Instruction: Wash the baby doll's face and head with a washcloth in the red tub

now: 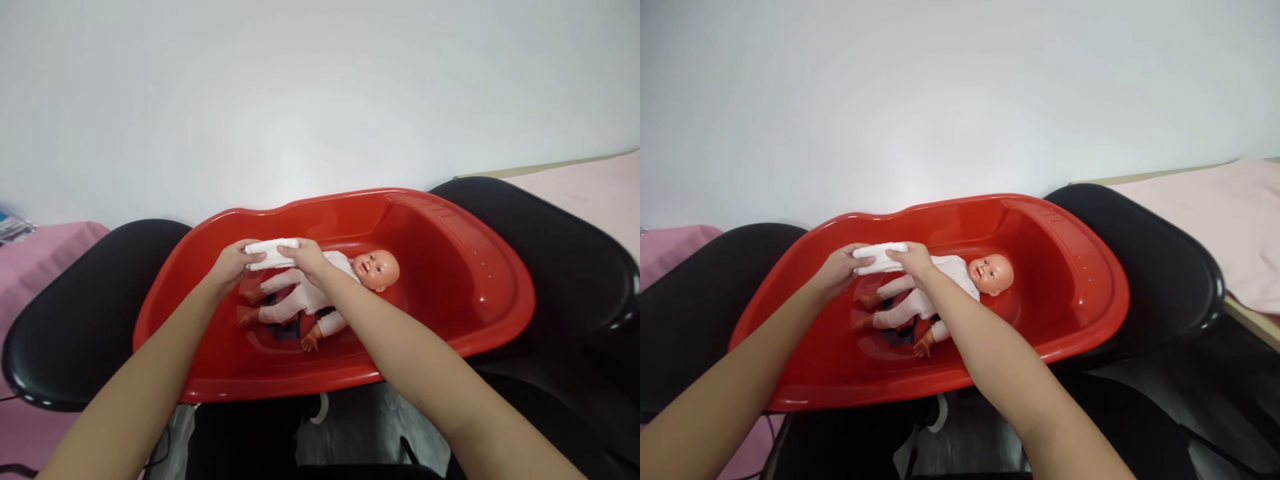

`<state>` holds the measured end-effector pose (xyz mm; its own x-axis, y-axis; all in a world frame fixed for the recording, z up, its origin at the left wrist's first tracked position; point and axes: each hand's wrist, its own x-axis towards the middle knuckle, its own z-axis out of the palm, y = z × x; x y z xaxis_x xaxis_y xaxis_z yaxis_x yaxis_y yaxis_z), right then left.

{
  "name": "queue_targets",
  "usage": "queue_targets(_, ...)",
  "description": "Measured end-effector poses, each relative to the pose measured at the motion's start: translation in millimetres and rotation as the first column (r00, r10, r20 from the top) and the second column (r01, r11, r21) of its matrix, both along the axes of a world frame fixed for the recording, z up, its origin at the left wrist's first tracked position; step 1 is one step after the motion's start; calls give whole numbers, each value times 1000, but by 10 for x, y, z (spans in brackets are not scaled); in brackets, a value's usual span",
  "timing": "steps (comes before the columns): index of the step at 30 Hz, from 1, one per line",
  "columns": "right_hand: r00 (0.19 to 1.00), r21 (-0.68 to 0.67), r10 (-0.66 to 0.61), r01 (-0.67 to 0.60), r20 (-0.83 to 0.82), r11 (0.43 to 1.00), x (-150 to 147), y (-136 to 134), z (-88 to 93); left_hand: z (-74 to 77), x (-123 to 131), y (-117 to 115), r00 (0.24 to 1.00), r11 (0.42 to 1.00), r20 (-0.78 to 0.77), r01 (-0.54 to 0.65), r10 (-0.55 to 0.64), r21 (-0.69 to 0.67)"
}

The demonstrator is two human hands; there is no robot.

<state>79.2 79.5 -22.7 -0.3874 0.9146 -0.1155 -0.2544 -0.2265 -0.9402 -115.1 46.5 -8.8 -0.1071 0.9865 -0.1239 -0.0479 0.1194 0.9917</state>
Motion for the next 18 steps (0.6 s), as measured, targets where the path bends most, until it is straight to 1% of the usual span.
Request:
queue_targets(1,1000,22,-5,4,22,1000,7,8,12,5,8,0,1000,1000,-2,-11,11,1)
queue_targets(3,993,118,-43,30,106,993,24,23,39,27,44,-19,1000,1000,-7,-2,2,6)
queue_targets(6,956,307,-161,81,245,948,83,47,98,74,102,-72,996,995,-11,88,-89,-37)
queue_targets(8,927,366,-229,112,296,924,171,66,156,90,110,-93,992,989,-33,119,-122,-88)
queue_targets(11,886,439,-303,130,351,889,440,96,293,37,65,-72,991,991,-116,59,-73,-116)
queue_targets(13,839,542,-376,120,393,832,757,117,434,-64,26,-32,977,991,-199,51,-75,-122)
queue_targets(14,800,604,-428,106,419,790,961,130,520,-128,11,-10,960,990,-264,66,-96,-123)
queue_targets(15,744,664,-495,93,448,742,1194,145,615,-195,2,9,925,989,-360,87,-125,-119)
queue_targets(16,671,725,-568,67,476,686,1450,160,714,-260,-1,22,870,987,-470,111,-152,-113)
queue_targets(17,580,775,-639,22,505,632,1719,174,811,-317,1,28,804,985,-569,135,-170,-105)
queue_targets(18,468,807,-702,-43,537,589,1993,185,899,-363,8,26,733,982,-655,164,-185,-94)
